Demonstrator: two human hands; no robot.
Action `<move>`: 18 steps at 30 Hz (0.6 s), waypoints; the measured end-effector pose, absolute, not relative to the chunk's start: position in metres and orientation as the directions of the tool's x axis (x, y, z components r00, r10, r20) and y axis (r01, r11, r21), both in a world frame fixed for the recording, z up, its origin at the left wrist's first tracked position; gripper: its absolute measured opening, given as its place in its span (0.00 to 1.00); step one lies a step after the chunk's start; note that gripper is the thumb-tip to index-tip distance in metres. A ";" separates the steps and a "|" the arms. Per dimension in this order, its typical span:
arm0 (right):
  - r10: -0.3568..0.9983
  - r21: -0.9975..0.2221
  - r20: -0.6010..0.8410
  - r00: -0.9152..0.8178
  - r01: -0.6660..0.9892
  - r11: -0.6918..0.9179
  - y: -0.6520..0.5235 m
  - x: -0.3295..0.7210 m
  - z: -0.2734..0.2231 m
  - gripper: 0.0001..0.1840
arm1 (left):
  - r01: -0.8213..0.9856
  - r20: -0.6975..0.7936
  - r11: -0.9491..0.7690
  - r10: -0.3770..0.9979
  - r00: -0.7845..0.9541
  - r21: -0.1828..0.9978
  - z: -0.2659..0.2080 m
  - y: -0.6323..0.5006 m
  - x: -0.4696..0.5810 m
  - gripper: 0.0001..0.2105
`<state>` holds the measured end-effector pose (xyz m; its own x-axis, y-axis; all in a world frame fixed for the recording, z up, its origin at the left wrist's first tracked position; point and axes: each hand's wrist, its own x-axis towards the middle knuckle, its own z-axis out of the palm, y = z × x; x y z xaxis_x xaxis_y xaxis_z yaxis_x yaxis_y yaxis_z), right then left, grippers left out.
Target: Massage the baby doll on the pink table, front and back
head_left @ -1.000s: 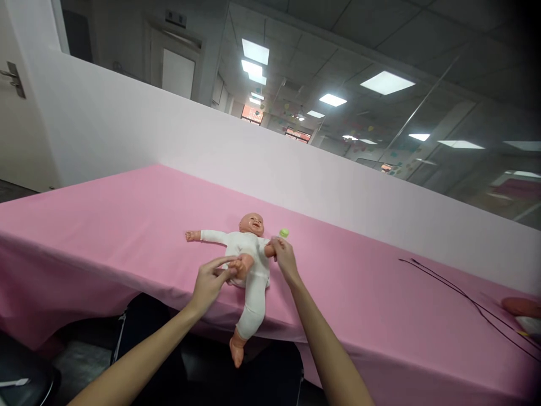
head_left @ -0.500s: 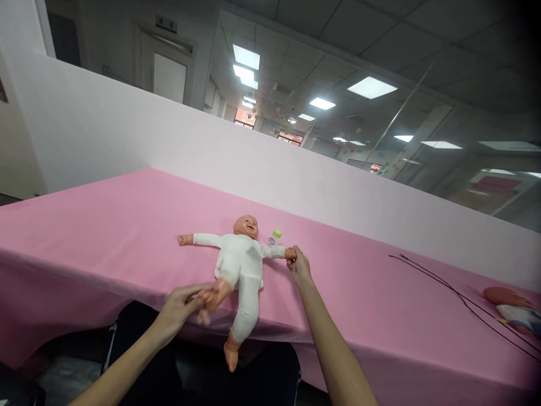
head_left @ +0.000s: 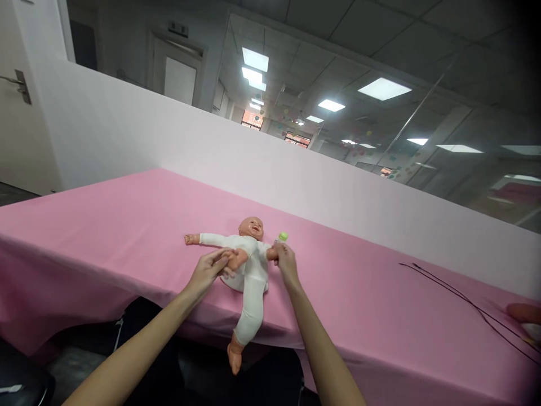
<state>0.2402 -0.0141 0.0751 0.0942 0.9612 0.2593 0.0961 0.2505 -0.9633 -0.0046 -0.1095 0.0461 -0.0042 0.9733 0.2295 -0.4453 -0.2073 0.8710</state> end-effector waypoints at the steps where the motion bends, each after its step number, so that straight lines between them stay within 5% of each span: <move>1: 0.955 -0.944 0.296 0.033 0.163 0.287 -0.019 0.230 0.071 0.22 | -0.469 0.212 -0.190 0.977 -0.006 0.862 0.051 -0.094 0.004 0.31; 8: 0.952 -0.928 0.306 -0.026 0.215 0.304 -0.021 0.220 0.068 0.22 | -0.493 0.193 -0.159 0.981 0.019 0.855 0.054 -0.080 0.011 0.33; 18: 0.947 -0.994 -0.031 0.319 -0.112 0.005 0.017 0.297 0.061 0.15 | -0.406 0.084 -0.011 0.983 0.162 0.914 -0.040 -0.203 -0.065 0.32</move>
<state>0.2968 0.0169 0.0606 0.3188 0.9473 -0.0308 -0.1122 0.0055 -0.9937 -0.0651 -0.2030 -0.0400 0.1622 0.9832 0.0836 -0.4065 -0.0106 0.9136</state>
